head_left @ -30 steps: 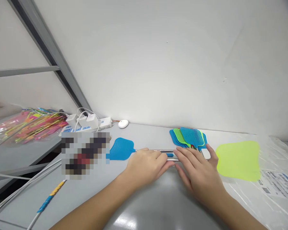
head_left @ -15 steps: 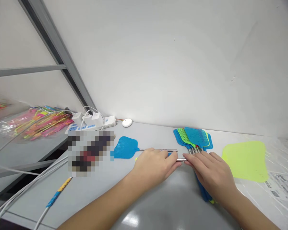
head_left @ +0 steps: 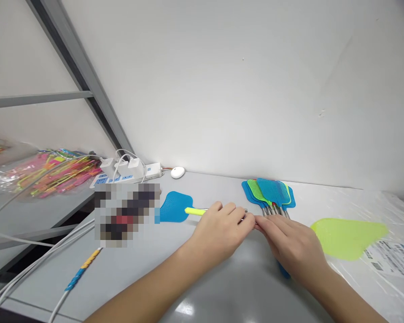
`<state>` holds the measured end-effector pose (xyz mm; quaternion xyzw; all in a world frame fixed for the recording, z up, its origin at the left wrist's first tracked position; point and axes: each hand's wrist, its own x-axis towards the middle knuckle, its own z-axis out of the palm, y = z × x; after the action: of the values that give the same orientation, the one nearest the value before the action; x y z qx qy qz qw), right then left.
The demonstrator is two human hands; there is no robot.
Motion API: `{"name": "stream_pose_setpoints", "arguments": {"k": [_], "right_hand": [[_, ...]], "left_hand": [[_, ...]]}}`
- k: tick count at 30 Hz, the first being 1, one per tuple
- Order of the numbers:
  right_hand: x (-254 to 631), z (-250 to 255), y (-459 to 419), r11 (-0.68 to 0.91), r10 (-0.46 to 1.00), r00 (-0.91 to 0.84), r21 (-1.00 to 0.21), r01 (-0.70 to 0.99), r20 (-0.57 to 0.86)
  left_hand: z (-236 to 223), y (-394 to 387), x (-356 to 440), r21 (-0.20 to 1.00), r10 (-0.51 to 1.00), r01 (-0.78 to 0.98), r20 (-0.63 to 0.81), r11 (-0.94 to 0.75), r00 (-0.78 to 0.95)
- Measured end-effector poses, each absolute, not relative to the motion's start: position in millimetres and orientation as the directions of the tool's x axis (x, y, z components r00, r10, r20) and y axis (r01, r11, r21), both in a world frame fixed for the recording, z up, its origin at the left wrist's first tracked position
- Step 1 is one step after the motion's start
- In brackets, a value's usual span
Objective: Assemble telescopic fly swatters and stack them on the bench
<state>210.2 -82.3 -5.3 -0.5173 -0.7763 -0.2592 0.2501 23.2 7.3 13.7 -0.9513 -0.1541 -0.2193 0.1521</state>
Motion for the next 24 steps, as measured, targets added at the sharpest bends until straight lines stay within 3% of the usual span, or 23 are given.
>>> {"name": "stream_pose_setpoints", "arguments": {"k": [7, 13, 24], "right_hand": [[220.0, -0.5, -80.1, 0.375, 0.648, -0.402, 0.188, 0.908, 0.647], [249.0, 8.2, -72.0, 0.281, 0.642, -0.352, 0.218, 0.934, 0.680], [282.2, 18.3, -71.9, 0.209, 0.642, -0.281, 0.190, 0.959, 0.713]], "left_hand": [[15.6, 11.7, 21.6, -0.224, 0.282, 0.385, 0.385, -0.895, 0.879], [22.6, 46.9, 5.1, -0.296, 0.275, 0.405, 0.394, -0.865, 0.877], [26.5, 78.5, -12.4, -0.306, 0.295, 0.457, 0.453, -0.835, 0.841]]}}
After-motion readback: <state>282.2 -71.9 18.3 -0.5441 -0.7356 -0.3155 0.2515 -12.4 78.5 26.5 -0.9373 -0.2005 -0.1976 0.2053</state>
